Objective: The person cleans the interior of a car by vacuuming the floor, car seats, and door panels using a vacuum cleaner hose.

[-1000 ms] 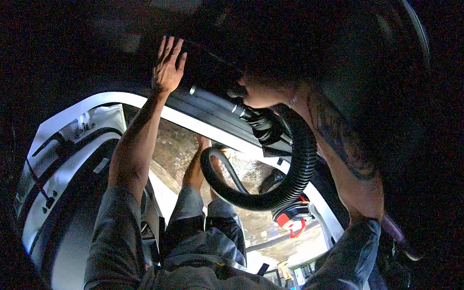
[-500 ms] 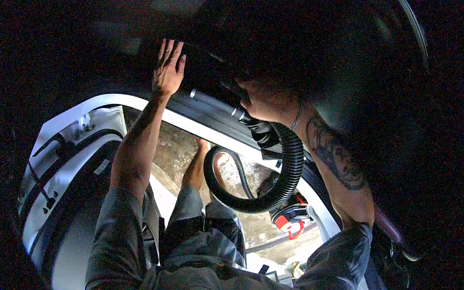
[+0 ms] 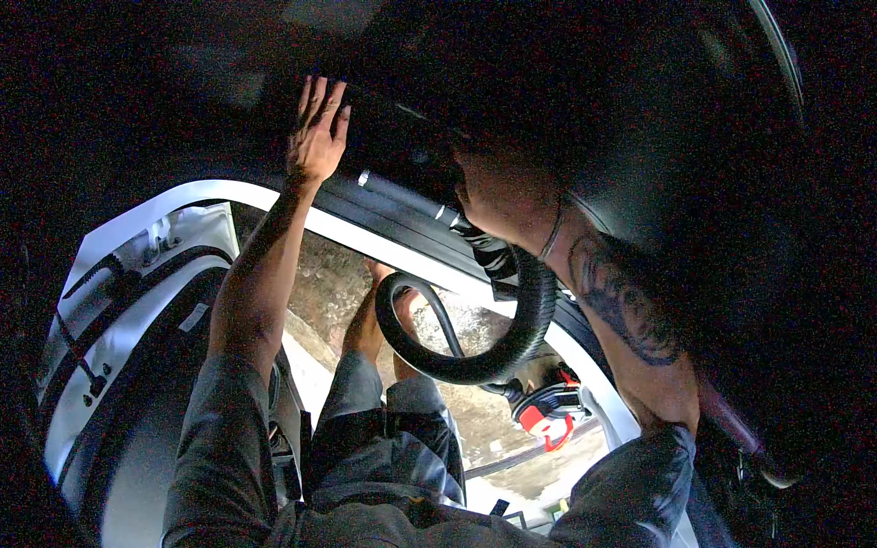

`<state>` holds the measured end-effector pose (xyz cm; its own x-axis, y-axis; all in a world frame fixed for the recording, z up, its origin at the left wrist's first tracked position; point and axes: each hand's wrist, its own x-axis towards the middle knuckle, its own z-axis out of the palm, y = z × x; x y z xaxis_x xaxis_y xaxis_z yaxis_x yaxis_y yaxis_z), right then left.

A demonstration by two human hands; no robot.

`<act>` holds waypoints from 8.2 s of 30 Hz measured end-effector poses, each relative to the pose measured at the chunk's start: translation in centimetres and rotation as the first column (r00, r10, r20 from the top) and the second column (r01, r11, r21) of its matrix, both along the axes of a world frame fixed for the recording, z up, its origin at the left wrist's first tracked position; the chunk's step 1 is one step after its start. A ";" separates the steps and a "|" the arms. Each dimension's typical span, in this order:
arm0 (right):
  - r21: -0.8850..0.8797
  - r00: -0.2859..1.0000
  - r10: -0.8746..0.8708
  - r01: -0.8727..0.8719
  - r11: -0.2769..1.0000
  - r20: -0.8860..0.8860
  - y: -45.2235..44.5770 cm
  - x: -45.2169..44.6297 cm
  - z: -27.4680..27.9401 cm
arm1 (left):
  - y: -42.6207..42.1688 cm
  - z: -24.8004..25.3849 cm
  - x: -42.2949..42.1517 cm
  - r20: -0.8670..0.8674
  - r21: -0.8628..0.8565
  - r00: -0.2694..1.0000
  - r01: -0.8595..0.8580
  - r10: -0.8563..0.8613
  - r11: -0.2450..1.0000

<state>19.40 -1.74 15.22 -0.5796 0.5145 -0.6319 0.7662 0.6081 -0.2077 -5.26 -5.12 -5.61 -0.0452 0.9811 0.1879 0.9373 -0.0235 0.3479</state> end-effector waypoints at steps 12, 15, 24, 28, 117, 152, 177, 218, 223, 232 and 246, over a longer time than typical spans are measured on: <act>0.389 0.981 0.179 -0.196 0.900 0.080 -7.9 5.0 -4.2 | -0.1 -0.1 0.3 0.042 -0.068 0.999 -0.004 0.007 0.998; 0.219 0.995 -0.079 0.066 0.974 0.052 -8.7 4.4 -4.0 | 0.2 0.2 0.2 0.043 -0.046 0.999 -0.018 0.020 0.999; 0.093 0.614 -0.766 0.788 0.608 -0.192 -9.2 0.8 -4.8 | 0.0 0.1 0.1 0.025 -0.114 0.998 -0.047 0.050 0.992; 0.103 0.583 -0.767 0.809 0.579 -0.269 -10.5 -0.3 -6.0 | -0.1 0.2 -0.2 0.054 -0.069 0.998 -0.019 0.023 0.997; -0.031 0.178 -0.867 0.976 0.218 -0.466 -9.6 -1.7 -10.7 | 12.4 -3.9 -15.0 0.014 -0.173 0.808 -0.578 0.589 0.798; 0.253 0.446 -0.664 0.893 0.371 -0.600 14.4 -15.8 -22.9 | 8.1 -7.2 -17.1 0.326 -0.366 0.545 -0.681 0.773 0.635; -0.592 -0.484 -0.420 0.787 0.173 -0.767 15.1 3.0 -18.9 | 8.1 -5.1 -15.5 0.156 -0.308 0.639 -0.693 0.753 0.652; -0.867 -0.730 -0.524 0.498 0.029 -0.438 12.2 -0.7 -13.5 | 8.7 -6.6 -16.5 0.072 -0.387 0.665 -0.668 0.743 0.635; -0.458 -0.300 -0.512 0.863 0.214 -0.805 13.7 -1.3 -28.2 | 8.3 -2.7 -13.7 0.061 -0.348 0.647 -0.699 0.760 0.624; -0.865 -0.206 -0.881 0.379 0.329 -0.426 11.3 -13.1 -18.4 | 8.0 -4.0 -14.8 0.110 -0.298 0.653 -0.697 0.749 0.652; -0.485 0.053 -0.986 0.866 0.125 -0.159 -8.5 2.1 -5.3 | 4.0 -0.3 -10.0 0.056 -0.146 0.934 -0.343 0.354 0.928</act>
<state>21.53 -10.28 9.97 0.1002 0.7062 -0.7009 0.4638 -0.6563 -0.5950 -15.24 -1.16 -5.95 -0.3978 0.9166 0.0394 0.8473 0.3505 0.3991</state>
